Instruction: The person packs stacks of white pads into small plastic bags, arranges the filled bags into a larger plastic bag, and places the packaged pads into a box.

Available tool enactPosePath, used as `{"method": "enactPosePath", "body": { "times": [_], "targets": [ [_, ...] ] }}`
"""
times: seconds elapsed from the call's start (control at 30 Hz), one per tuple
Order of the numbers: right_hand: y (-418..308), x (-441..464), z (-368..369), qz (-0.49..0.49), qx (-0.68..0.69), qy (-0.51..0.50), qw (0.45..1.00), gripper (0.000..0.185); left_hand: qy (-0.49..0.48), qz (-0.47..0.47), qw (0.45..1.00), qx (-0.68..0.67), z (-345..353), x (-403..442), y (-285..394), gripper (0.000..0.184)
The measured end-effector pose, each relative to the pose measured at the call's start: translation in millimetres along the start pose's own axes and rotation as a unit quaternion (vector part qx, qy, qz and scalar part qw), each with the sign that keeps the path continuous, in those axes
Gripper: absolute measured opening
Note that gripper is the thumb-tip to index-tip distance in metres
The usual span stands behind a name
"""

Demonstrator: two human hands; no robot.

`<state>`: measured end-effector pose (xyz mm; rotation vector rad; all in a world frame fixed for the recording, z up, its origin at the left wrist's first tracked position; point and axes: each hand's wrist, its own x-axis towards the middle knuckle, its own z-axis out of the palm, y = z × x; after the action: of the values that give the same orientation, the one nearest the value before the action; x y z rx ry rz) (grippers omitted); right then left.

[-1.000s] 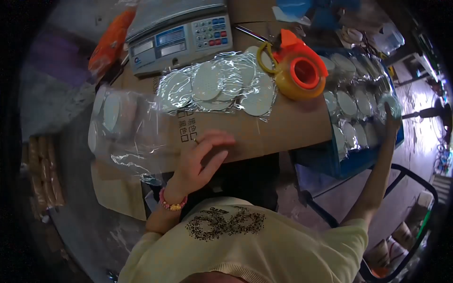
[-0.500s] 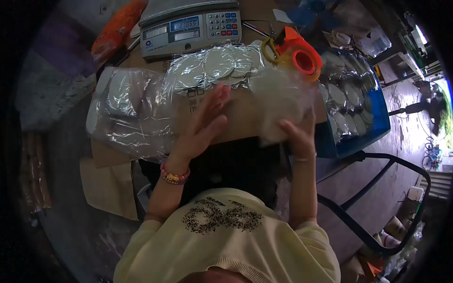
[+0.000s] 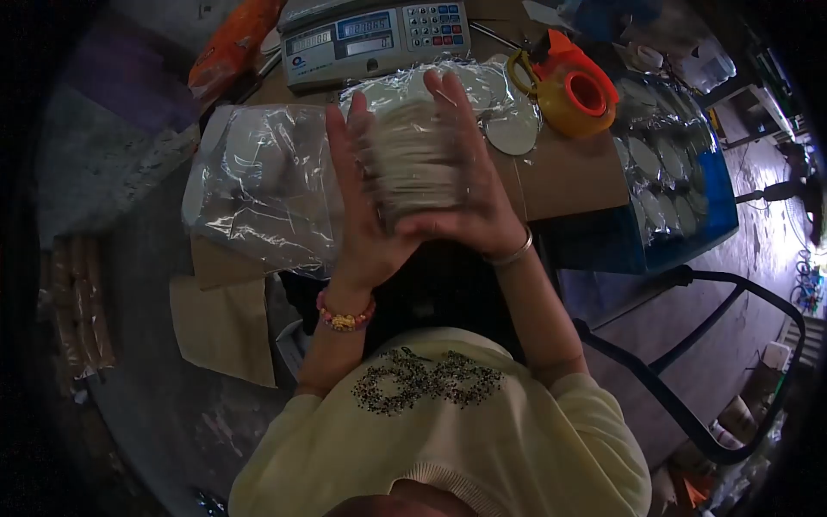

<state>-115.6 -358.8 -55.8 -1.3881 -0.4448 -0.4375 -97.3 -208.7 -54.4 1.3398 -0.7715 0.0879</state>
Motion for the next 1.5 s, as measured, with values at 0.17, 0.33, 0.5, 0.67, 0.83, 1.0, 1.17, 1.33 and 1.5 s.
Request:
{"method": "enactPosePath", "body": {
  "times": [0.17,0.33,0.5,0.67,0.83,1.0,1.17,1.33,1.5],
  "targets": [
    [14.3,-5.9,-20.6,0.07,-0.034,-0.04,0.996,0.133,-0.057,-0.077,0.993,0.074,-15.0,-9.9,-36.4,0.125],
    [13.9,-8.5,-12.1,0.053,-0.004,-0.015,0.998,0.131,-0.004,-0.054,0.99,0.133,-5.0,-16.8,-30.2,0.13],
    [6.9,0.2,-7.3,0.001,-0.048,-0.008,0.999,0.133,0.007,-0.061,0.998,0.018,9.1,-4.2,-19.4,0.133],
    [-6.3,5.3,-14.7,0.005,-0.013,-0.013,1.0,0.137,-0.04,-0.038,0.997,0.048,-7.4,6.3,-5.2,0.136],
    [30.6,-22.6,-35.7,0.063,-0.119,-0.042,0.99,0.134,-0.077,-0.11,0.984,0.119,-11.0,-6.0,-26.8,0.139],
    [7.3,-5.1,-11.0,-0.021,-0.022,-0.02,0.999,0.133,-0.03,-0.069,0.997,0.014,-0.4,0.6,-23.2,0.142],
    [10.9,-9.9,-21.4,0.064,-0.044,-0.054,0.996,0.134,-0.028,-0.073,0.994,0.072,-12.2,-2.7,-25.3,0.143],
    [21.0,-19.0,-34.6,0.08,-0.062,-0.076,0.992,0.12,-0.052,-0.107,0.986,0.115,-14.5,-9.1,-32.0,0.147],
    [23.9,-25.8,-30.1,0.087,-0.099,-0.088,0.987,0.115,-0.052,-0.082,0.992,0.082,-14.5,-3.1,-29.6,0.14]
  ]
}}
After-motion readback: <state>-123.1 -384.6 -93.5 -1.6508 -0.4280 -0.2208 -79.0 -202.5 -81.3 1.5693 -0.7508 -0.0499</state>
